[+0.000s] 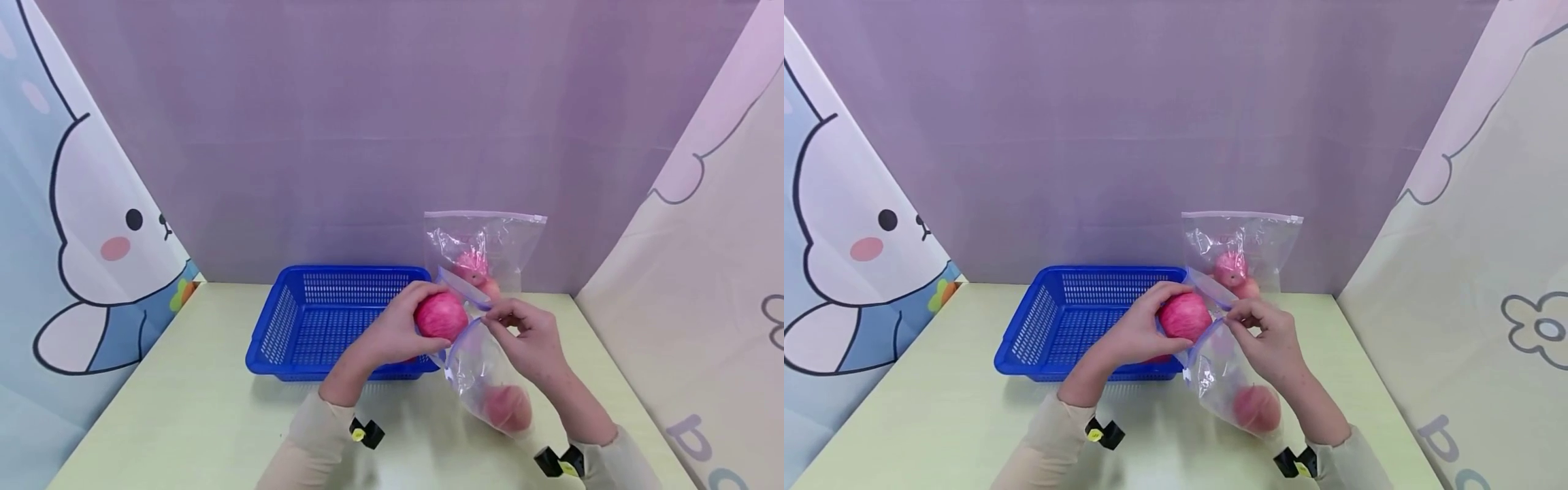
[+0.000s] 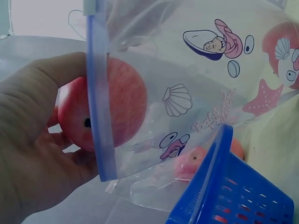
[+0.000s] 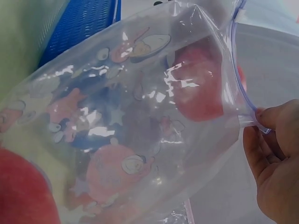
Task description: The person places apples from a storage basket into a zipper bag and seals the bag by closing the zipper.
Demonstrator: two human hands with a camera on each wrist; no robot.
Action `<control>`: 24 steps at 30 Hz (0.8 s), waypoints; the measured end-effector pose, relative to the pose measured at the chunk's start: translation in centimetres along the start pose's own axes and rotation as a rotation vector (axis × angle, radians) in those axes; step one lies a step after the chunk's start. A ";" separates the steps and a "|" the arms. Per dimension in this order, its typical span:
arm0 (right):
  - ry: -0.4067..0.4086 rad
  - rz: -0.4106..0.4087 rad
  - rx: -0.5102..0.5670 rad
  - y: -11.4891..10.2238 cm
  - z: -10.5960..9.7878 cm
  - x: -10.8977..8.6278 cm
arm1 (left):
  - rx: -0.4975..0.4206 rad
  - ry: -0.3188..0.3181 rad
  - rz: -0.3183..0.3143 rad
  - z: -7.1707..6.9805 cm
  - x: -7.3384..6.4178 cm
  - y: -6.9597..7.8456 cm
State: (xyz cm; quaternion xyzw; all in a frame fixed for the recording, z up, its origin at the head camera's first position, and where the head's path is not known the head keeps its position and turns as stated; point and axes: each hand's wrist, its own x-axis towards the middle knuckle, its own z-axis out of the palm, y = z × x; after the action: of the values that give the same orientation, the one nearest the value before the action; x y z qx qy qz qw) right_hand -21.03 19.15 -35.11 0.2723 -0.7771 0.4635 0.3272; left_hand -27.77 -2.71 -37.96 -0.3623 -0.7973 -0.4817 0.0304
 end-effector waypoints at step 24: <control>0.079 -0.060 -0.001 0.5 0.4 -0.6 | 0.075 -0.076 0.053 0.6 0.2 -1.2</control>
State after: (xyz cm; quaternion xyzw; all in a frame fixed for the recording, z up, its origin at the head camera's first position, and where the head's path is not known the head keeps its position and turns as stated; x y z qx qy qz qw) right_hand -21.13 19.03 -35.97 0.2769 -0.7554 0.4635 0.3713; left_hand -28.44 -2.44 -39.15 -0.4001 -0.8054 -0.4365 0.0263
